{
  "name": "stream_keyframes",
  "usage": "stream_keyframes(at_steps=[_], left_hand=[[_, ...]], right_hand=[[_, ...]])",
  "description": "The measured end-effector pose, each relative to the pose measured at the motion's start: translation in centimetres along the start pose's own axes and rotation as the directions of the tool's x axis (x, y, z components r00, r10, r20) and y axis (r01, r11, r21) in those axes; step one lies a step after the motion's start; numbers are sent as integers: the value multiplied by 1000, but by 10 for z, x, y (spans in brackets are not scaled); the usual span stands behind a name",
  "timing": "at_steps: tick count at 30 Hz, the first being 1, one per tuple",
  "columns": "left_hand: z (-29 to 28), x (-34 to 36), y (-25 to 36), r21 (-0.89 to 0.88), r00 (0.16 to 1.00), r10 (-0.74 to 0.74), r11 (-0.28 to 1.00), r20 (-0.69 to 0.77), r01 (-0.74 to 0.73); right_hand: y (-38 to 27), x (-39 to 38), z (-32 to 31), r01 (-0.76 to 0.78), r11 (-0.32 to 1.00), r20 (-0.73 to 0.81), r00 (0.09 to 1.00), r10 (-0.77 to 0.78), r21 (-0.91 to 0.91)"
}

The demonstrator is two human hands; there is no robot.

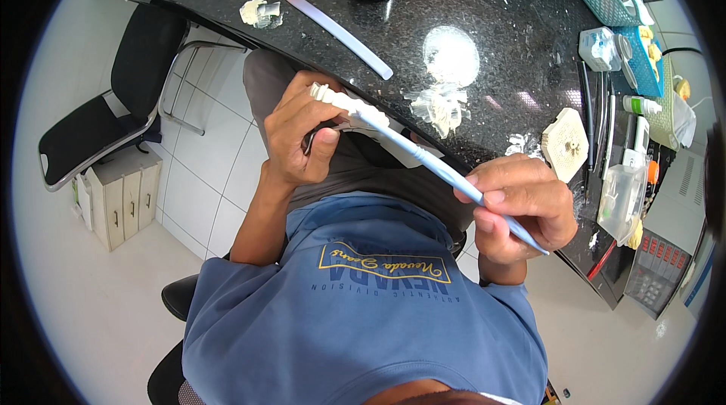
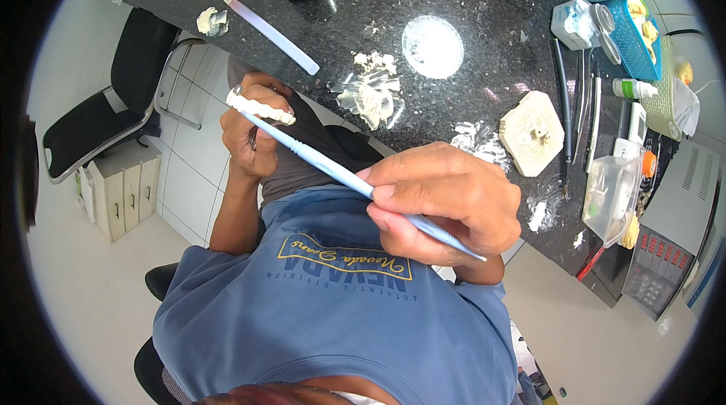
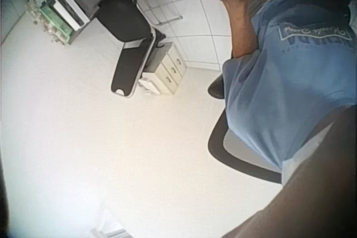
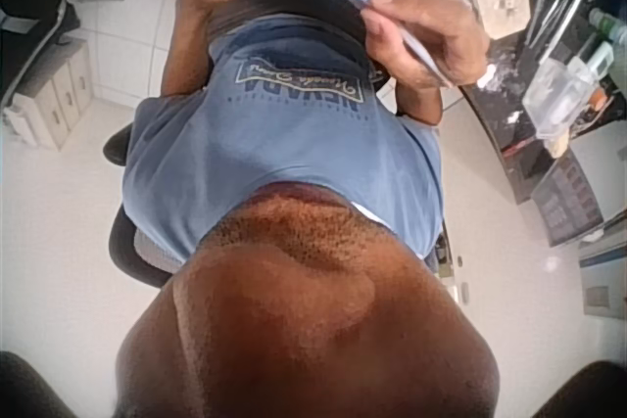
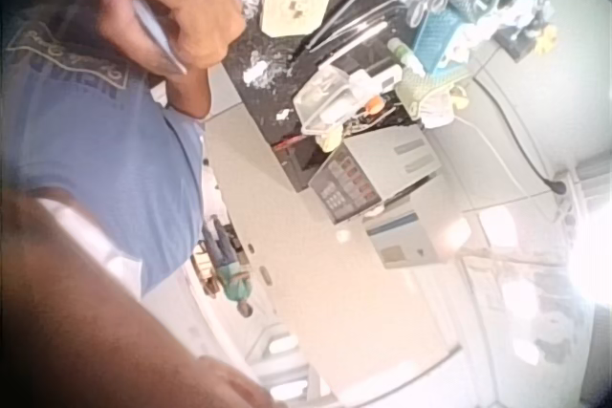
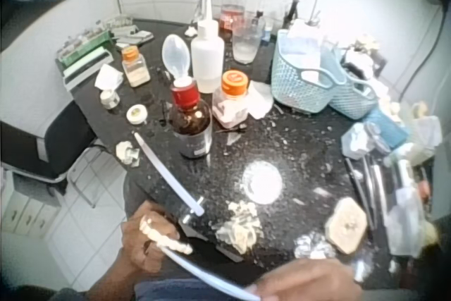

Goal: The person holds a dental bridge using tweezers and applies a paste or coating to its surfaces using a small brush.

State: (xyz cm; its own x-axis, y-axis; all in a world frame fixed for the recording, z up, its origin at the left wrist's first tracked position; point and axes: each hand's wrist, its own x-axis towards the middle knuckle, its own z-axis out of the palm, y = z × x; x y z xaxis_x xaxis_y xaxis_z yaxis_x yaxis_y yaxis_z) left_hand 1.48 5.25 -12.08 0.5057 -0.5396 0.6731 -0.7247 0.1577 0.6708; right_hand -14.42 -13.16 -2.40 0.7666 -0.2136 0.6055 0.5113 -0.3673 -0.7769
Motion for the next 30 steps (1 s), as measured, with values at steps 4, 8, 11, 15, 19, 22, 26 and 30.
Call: stream_keyframes(at_steps=[4,8,11,15,19,22,26,30], left_hand=[[0,2,3,-10,1000,-23,1000,4,23],[0,2,2,-18,1000,-19,1000,1,19],[-1,1,2,-10,1000,-24,1000,7,24],[-1,2,3,-10,1000,-13,1000,0,13],[0,2,1,-11,1000,-2,1000,6,2],[0,1,2,-12,1000,-9,1000,-2,9],[-1,2,0,12,1000,14,1000,22,-14],[-1,0,-2,14,1000,17,1000,17,-17]], right_hand=[[0,1,0,-4,1000,-12,1000,4,8],[0,2,2,-8,1000,-29,1000,8,-16],[0,1,0,-20,997,-52,998,24,74],[-2,1,1,-54,997,-68,996,59,63],[-1,1,1,-40,996,-44,998,44,79],[0,2,2,-14,1000,-32,999,13,-11],[-1,1,2,-12,1000,-34,999,13,14],[1,1,0,4,1000,-3,1000,-4,11]])
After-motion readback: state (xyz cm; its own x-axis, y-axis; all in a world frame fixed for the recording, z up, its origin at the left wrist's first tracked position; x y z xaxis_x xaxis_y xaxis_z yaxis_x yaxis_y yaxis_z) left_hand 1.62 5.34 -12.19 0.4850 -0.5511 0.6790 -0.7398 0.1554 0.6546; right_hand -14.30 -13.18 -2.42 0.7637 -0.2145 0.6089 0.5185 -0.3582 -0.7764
